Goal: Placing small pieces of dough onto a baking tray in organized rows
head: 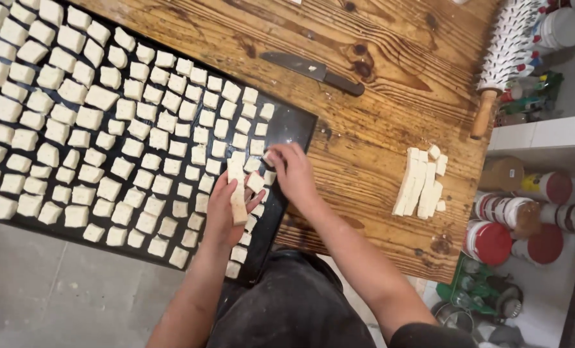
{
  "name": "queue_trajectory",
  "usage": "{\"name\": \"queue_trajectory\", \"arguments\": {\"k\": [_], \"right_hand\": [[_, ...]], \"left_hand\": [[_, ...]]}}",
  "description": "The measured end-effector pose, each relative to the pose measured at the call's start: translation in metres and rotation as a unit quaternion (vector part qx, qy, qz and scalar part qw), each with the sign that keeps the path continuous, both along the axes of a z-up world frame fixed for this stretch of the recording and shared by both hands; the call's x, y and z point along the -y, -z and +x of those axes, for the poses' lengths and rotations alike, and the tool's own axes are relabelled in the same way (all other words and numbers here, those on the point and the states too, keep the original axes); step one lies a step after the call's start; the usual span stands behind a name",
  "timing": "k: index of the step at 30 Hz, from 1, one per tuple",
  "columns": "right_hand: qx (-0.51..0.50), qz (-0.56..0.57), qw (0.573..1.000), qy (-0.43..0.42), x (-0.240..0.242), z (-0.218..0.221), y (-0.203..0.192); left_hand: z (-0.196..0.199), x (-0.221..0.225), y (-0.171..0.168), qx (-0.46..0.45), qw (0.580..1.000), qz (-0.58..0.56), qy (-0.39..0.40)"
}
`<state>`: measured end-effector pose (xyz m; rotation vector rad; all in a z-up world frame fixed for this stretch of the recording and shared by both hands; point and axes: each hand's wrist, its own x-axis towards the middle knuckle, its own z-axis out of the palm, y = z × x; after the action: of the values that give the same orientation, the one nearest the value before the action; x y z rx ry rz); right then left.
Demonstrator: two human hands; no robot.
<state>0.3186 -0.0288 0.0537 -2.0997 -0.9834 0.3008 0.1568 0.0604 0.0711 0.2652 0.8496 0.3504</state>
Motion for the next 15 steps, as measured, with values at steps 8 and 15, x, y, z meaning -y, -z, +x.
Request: {"name": "queue_trajectory", "arguments": {"k": [8, 15], "right_hand": [[-0.317, 0.069, 0.945, 0.048, 0.010, -0.007, 0.018], [-0.352, 0.096, 0.926, 0.094, -0.004, 0.032, 0.008]], "left_hand": [[0.028, -0.005, -0.003, 0.037, 0.999, 0.011, 0.005], [0.025, -0.010, 0.003, 0.023, 0.998, 0.058, 0.026]]}}
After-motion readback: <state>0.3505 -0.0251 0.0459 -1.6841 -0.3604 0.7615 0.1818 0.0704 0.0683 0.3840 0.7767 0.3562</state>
